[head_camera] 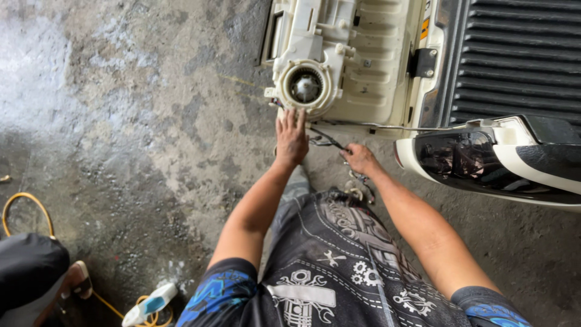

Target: The person uses a screwdriver to remove screws from a car bumper assembly, detaches a wiring harness, and then reattaches the harness and secures the bumper with screws.

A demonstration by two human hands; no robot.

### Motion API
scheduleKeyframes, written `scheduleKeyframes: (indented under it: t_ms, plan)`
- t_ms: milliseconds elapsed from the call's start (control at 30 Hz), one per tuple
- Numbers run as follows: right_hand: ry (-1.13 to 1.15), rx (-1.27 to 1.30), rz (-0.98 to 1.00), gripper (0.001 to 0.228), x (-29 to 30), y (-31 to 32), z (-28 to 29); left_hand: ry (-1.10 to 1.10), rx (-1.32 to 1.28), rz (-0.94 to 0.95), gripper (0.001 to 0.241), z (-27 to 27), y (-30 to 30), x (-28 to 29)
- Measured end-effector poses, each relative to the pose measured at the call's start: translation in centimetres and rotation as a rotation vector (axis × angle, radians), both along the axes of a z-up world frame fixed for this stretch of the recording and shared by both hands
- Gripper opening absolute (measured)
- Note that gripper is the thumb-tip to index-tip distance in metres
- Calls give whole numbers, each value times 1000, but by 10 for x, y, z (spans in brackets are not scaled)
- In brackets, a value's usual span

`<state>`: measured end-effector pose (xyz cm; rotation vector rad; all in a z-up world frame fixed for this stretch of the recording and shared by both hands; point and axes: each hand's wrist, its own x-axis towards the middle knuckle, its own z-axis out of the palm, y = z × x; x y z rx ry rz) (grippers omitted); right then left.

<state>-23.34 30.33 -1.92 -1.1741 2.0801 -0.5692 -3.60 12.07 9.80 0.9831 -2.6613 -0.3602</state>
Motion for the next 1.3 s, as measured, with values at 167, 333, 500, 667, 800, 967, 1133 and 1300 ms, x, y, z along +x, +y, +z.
scheduleKeyframes:
  t_ms: [167,333,500,667,800,967,1133,1300]
  plan:
    - [-68,67,-95,38,9,3,12,-190,-298,-290,77,2,-33,-31]
    - [-78,90,-190,40,15,2,20,-233,-385,-407,73,-10,-60,-31]
    - [-68,119,-263,40,20,6,14,-150,-450,-641,71,-14,-98,-26]
    - [-30,79,-386,35,20,1,22,-17,-351,-787,73,-11,-121,-30]
    - [-59,150,-535,42,22,-14,55,-139,-298,-873,69,-2,-141,-28]
    - [-21,63,-567,38,30,-45,123,44,-304,-947,67,34,-171,-25]
    - [-228,-11,-814,34,39,-72,201,88,-219,-1051,76,122,-204,-24]
    - [-93,-381,-727,35,34,-72,257,98,-171,-1134,93,225,-224,-33]
